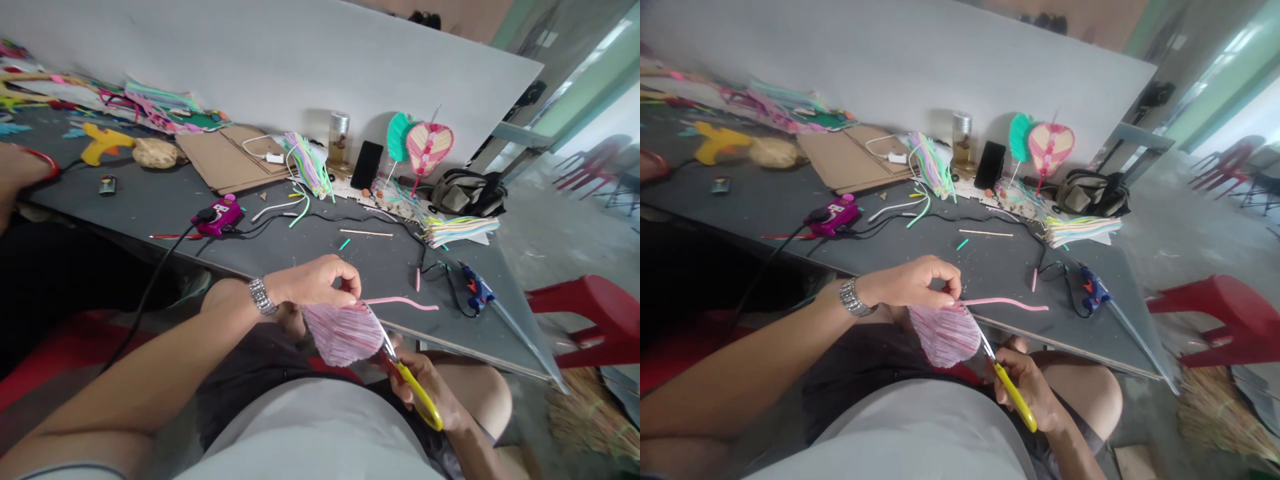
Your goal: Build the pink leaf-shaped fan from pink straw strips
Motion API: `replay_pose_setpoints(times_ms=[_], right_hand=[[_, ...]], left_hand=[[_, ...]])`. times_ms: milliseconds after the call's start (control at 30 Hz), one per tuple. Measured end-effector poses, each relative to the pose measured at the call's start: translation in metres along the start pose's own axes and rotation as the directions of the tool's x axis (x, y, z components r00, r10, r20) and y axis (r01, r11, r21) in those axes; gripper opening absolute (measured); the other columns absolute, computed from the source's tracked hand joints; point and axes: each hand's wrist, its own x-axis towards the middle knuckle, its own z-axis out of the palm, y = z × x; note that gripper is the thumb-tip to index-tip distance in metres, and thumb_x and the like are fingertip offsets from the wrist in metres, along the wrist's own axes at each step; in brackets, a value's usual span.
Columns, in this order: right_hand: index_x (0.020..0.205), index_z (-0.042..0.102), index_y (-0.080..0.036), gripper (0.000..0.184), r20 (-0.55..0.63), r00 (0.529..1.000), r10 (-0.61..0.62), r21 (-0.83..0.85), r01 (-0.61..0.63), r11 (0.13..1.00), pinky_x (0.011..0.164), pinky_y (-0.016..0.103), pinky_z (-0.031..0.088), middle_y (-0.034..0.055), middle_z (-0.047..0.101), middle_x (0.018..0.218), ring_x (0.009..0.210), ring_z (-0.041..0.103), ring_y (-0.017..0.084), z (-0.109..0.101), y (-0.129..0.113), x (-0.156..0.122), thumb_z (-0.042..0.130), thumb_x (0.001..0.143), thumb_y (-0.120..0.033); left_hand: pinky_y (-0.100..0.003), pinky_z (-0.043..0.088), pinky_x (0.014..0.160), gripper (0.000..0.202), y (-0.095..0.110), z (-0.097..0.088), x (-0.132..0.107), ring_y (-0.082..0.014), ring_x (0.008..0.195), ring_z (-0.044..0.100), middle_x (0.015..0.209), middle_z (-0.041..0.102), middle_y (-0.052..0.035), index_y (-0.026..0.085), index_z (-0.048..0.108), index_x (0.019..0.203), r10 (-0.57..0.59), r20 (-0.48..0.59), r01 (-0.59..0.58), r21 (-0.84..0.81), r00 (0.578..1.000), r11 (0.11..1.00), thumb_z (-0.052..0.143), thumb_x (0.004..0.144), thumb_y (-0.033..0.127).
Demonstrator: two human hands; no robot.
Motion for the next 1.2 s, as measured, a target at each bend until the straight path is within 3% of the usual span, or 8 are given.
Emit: replay_pose_setpoints(times_ms=[200, 367, 567, 833, 1033, 1200], right_hand=[[0.082, 0.055, -0.020, 0.055, -0.035, 0.999, -0.014, 0.063, 0.016, 0.998, 0.041, 0.017, 0.028, -0.0084, 0.044, 0.054, 0.045, 0.027, 0.004, 0.004, 0.011, 0.005, 0.083, 0.072, -0.067], [0.087, 0.061, -0.018, 0.066, -0.049, 0.996, -0.069, 0.114, 0.075, 0.991, 0.039, 0.017, 0.027, -0.0048, 0.051, 0.066, 0.045, 0.029, 0.002, 0.010, 0.025, 0.008, 0.080, 0.067, -0.078], [0.087, 0.060, -0.019, 0.064, -0.077, 0.989, -0.126, 0.095, 0.133, 0.986, 0.037, 0.016, 0.024, -0.0087, 0.043, 0.054, 0.039, 0.027, 0.002, 0.019, 0.036, 0.012, 0.073, 0.074, -0.080], [0.081, 0.053, -0.021, 0.054, -0.119, 0.987, -0.111, -0.020, 0.109, 0.994, 0.039, 0.017, 0.027, -0.0074, 0.045, 0.059, 0.040, 0.032, 0.003, 0.028, 0.022, 0.012, 0.073, 0.081, -0.071], [0.076, 0.049, -0.022, 0.056, -0.172, 0.982, -0.078, -0.059, 0.068, 0.996, 0.038, 0.018, 0.024, -0.0094, 0.038, 0.053, 0.041, 0.032, 0.004, 0.031, 0.020, 0.016, 0.075, 0.079, -0.071], [0.076, 0.050, -0.022, 0.055, -0.254, 0.967, -0.020, -0.147, -0.018, 0.989, 0.038, 0.021, 0.025, -0.0078, 0.045, 0.055, 0.040, 0.035, 0.006, 0.015, -0.006, 0.030, 0.080, 0.075, -0.069]], left_hand=[[-0.022, 0.045, 0.070, 0.007, -0.002, 0.000, 0.001, -0.0104, 0.069, 0.060, 0.075, 0.071, 0.0006, 0.016, 0.070, 0.076, -0.027, -0.005, 0.027, -0.008, 1.000, 1.000, 0.066, 0.082, 0.019], [-0.023, 0.045, 0.070, 0.008, -0.003, -0.001, 0.003, -0.0104, 0.069, 0.060, 0.075, 0.072, 0.0005, 0.016, 0.069, 0.075, -0.009, -0.017, 0.009, 0.005, 1.000, 1.000, 0.065, 0.081, 0.017], [-0.022, 0.046, 0.070, 0.007, -0.005, -0.002, 0.006, -0.0106, 0.070, 0.061, 0.076, 0.073, 0.0005, 0.017, 0.070, 0.075, 0.001, -0.016, 0.000, 0.003, 1.000, 1.000, 0.065, 0.080, 0.016], [-0.022, 0.046, 0.072, 0.008, -0.009, -0.005, 0.009, -0.0107, 0.070, 0.062, 0.077, 0.074, -0.0002, 0.017, 0.070, 0.075, -0.005, -0.006, 0.005, 0.001, 1.000, 1.000, 0.065, 0.081, 0.018], [-0.022, 0.046, 0.072, 0.008, -0.019, -0.007, 0.010, -0.0112, 0.072, 0.064, 0.077, 0.074, -0.0005, 0.016, 0.071, 0.075, -0.034, -0.034, 0.033, -0.018, 0.999, 0.999, 0.066, 0.081, 0.019], [-0.021, 0.046, 0.071, 0.010, -0.015, -0.021, 0.001, -0.0105, 0.070, 0.063, 0.075, 0.073, 0.0005, 0.016, 0.070, 0.074, -0.037, -0.080, 0.040, 0.034, 0.996, 0.999, 0.065, 0.083, 0.020]])
